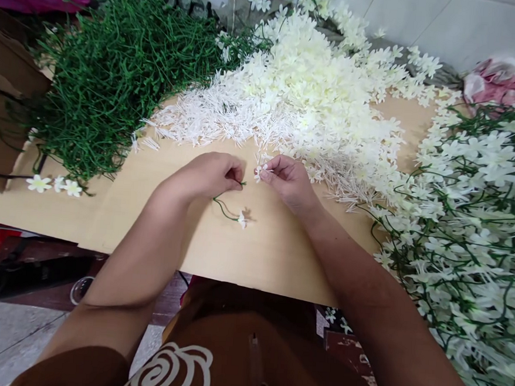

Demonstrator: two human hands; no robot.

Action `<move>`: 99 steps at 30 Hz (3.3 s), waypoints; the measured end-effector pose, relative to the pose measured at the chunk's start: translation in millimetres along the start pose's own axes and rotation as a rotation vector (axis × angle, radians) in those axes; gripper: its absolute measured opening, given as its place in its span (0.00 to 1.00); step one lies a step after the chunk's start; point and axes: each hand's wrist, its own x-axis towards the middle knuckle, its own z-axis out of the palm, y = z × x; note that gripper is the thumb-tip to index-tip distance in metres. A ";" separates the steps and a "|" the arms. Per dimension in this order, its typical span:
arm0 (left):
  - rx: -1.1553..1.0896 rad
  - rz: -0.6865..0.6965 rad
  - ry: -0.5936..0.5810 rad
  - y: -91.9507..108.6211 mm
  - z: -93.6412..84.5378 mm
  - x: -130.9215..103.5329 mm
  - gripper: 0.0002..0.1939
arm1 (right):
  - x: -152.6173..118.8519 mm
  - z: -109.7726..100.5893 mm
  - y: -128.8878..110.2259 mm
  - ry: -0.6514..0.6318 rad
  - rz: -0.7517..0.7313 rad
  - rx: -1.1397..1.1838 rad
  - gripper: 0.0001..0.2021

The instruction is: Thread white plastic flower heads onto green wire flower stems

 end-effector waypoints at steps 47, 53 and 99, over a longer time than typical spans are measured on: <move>-0.733 -0.056 0.187 20.2 30.9 17.7 0.05 | 3.1 -10.8 -2.8 0.086 -0.054 -0.155 0.13; -0.737 -0.058 0.204 21.7 32.4 19.8 0.03 | 1.8 -10.3 -4.0 0.057 -0.068 -0.186 0.13; -0.844 0.059 -0.006 27.5 30.0 11.1 0.20 | -4.1 -3.8 -5.6 0.024 -0.096 -0.085 0.18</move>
